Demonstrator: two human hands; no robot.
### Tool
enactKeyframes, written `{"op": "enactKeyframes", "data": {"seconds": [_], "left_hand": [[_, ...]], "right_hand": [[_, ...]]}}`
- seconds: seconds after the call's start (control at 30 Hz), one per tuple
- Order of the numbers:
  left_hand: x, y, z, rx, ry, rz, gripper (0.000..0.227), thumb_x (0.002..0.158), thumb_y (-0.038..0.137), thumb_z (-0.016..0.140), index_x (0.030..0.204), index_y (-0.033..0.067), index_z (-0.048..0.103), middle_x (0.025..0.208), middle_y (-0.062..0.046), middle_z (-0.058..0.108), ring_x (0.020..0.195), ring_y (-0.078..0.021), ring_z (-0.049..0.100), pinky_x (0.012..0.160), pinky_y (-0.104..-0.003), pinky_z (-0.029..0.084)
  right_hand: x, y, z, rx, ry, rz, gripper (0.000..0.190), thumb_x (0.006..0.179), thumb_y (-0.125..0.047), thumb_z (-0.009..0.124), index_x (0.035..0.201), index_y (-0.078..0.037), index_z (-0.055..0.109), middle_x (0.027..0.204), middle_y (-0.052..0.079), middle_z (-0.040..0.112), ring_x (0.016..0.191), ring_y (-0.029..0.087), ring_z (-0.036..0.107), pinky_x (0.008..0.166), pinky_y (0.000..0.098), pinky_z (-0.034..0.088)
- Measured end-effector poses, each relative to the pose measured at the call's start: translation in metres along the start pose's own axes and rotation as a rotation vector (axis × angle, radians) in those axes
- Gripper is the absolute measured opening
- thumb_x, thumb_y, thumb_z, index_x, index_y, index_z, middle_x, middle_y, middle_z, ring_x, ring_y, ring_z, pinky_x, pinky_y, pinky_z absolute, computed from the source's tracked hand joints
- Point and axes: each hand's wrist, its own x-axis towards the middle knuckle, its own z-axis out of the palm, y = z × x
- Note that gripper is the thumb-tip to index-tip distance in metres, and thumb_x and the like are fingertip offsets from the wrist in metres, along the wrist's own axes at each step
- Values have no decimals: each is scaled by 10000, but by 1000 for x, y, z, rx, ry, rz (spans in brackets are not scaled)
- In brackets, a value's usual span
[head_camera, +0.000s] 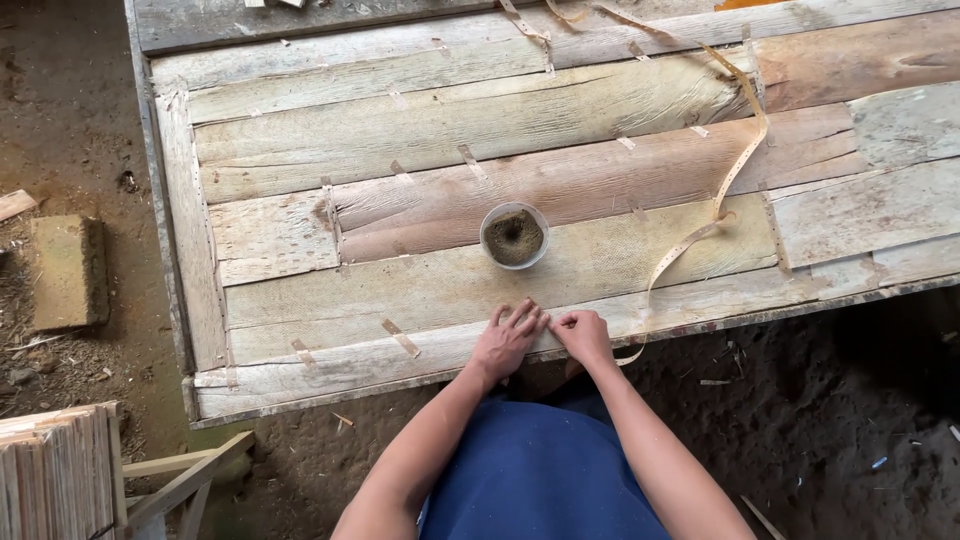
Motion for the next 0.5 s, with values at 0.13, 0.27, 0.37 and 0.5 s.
{"op": "enactKeyframes", "data": {"seconds": [0.13, 0.27, 0.37, 0.5], "left_hand": [[-2, 5, -4, 12, -15, -10, 594, 989, 198, 481, 1568, 180, 351, 1561, -46, 384, 1553, -270, 192, 1182, -570, 238], [2, 9, 7, 24, 13, -12, 605, 960, 188, 516, 1552, 197, 387, 1533, -63, 393, 1546, -311, 201, 1179, -590, 251], [5, 13, 14, 19, 12, -41, 621, 949, 188, 528, 1554, 208, 388, 1531, -61, 397, 1548, -313, 199, 1186, -592, 248], [6, 13, 17, 25, 48, -56, 620, 931, 199, 558, 1535, 212, 423, 1522, -56, 414, 1544, -311, 222, 1188, -588, 260]], "right_hand": [[-6, 4, 4, -29, 37, -56, 148, 793, -275, 769, 909, -209, 832, 850, -45, 800, 973, 275, 752, 824, 402, 607], [-3, 17, 16, -86, 123, -215, 113, 826, -263, 751, 903, -211, 814, 834, -17, 779, 918, 267, 749, 787, 419, 618], [-14, 19, 20, -156, 201, -387, 82, 865, -234, 726, 895, -188, 786, 830, 16, 747, 871, 254, 745, 743, 402, 624], [-28, 19, 18, -204, 258, -635, 86, 926, -150, 696, 932, -124, 777, 820, 36, 722, 846, 223, 739, 720, 323, 619]]}}
